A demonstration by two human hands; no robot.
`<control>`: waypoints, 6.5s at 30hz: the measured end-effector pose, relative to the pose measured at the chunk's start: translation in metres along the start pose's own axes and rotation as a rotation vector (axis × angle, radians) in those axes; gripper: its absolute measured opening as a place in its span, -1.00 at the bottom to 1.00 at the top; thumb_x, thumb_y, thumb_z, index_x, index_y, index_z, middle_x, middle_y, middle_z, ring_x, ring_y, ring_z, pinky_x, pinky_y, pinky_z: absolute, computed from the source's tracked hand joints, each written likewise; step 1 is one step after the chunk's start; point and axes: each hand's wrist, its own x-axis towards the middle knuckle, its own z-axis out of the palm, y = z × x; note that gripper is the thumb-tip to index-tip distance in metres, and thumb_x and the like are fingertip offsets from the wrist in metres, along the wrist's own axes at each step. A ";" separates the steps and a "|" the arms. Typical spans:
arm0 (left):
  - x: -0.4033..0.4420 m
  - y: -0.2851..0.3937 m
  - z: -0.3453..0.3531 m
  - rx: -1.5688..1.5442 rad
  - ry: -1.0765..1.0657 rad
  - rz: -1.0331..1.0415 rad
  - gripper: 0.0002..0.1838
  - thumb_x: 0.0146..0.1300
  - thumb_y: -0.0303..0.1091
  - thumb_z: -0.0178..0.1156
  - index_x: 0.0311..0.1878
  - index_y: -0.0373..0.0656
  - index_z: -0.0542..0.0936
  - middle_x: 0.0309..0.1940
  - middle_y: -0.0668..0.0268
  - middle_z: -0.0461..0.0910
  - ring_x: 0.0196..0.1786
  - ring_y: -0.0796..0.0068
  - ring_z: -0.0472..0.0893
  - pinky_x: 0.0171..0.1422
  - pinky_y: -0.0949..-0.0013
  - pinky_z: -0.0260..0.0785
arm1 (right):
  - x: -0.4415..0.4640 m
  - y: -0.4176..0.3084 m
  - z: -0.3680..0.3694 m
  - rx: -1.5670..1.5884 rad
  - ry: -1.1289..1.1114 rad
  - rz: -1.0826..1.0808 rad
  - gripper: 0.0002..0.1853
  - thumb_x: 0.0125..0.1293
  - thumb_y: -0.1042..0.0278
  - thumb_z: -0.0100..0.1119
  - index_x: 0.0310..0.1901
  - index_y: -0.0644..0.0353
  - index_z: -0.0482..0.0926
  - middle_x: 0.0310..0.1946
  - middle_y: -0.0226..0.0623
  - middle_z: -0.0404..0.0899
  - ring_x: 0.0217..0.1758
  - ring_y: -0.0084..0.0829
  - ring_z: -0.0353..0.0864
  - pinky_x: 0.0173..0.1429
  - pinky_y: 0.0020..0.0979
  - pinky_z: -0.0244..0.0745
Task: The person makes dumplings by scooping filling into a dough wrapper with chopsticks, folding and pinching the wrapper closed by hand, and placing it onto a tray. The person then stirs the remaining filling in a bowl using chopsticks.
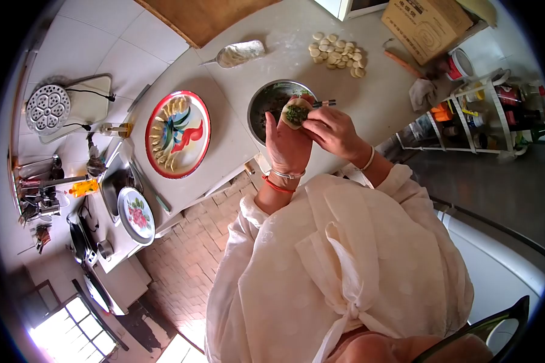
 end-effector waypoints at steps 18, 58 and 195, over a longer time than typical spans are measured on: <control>-0.014 0.001 -0.009 0.282 -0.008 0.108 -0.52 0.31 -0.45 0.25 0.29 -0.14 0.42 0.23 0.21 0.50 0.25 0.29 0.51 0.39 0.20 0.37 | 0.001 -0.003 0.004 0.480 0.054 0.360 -0.83 0.18 0.65 0.26 -0.22 0.23 0.51 -0.33 -0.25 0.56 -0.33 -0.29 0.60 -0.25 -0.37 0.49; -0.011 0.021 -0.030 0.235 0.272 -0.138 -0.72 0.43 -0.35 0.04 0.10 -0.26 0.54 0.09 0.09 0.59 0.25 0.10 0.52 0.41 0.10 0.35 | -0.012 -0.015 -0.005 0.217 -0.090 -0.051 -0.81 0.05 0.48 0.39 -0.32 0.12 0.55 -0.30 -0.40 0.44 -0.30 -0.37 0.55 -0.21 -0.36 0.53; -0.037 0.011 0.015 0.490 0.005 0.175 -0.32 0.52 0.15 -0.23 0.33 -0.32 0.35 0.26 0.07 0.44 0.35 0.25 0.38 0.49 0.13 0.12 | -0.001 -0.025 -0.009 1.492 0.266 1.133 -0.90 0.43 0.35 0.16 -0.23 0.13 0.63 -0.43 -0.53 0.53 -0.58 -0.80 0.20 -0.52 -0.64 0.10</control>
